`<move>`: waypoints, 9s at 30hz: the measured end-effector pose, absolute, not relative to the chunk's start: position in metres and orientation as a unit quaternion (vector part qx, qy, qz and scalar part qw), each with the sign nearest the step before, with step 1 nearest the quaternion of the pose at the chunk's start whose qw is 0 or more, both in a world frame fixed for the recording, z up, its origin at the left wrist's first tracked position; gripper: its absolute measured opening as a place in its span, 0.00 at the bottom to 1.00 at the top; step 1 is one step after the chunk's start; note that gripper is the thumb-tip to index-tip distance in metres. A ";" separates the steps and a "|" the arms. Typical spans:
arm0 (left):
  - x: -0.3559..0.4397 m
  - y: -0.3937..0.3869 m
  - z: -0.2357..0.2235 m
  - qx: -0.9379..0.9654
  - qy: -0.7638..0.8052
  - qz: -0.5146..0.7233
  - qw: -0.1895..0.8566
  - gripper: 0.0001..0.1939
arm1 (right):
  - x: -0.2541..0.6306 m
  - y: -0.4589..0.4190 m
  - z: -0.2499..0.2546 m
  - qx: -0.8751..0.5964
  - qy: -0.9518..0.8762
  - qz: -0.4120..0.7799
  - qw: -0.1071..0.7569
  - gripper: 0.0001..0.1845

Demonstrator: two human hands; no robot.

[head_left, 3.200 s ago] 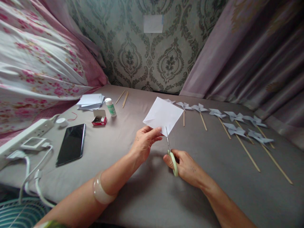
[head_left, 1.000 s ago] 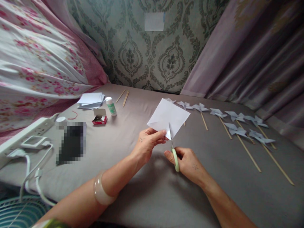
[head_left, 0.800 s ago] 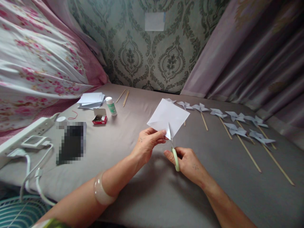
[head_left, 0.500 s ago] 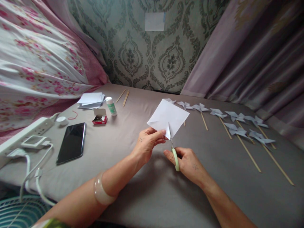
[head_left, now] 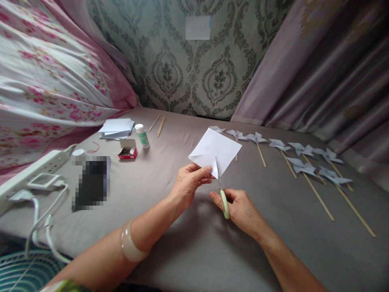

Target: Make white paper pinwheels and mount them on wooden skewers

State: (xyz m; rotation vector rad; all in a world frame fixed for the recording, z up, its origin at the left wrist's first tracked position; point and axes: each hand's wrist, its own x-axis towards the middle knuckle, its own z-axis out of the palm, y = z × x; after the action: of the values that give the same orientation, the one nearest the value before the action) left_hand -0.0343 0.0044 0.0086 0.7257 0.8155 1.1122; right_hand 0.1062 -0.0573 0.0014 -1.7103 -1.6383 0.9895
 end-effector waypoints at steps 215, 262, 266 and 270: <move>-0.031 0.002 0.006 0.324 0.372 0.502 0.711 0.13 | 0.107 -0.057 0.000 -0.654 -0.610 0.357 0.271 0.27; -0.030 0.003 0.009 0.333 0.350 0.527 0.699 0.12 | 0.099 -0.061 -0.002 -0.543 -0.597 0.509 0.299 0.24; -0.033 0.009 0.006 0.324 0.352 0.537 0.695 0.12 | 0.097 -0.060 -0.002 -0.544 -0.585 0.530 0.282 0.20; -0.044 0.026 0.005 0.299 0.373 0.577 0.662 0.13 | 0.099 -0.063 0.001 -0.538 -0.602 0.552 0.206 0.11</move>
State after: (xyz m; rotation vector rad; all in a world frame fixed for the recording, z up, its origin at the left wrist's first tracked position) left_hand -0.0443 0.0258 0.0051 0.6764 0.8438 1.3052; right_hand 0.0990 -0.0626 0.0011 -1.4988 -1.6780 1.5392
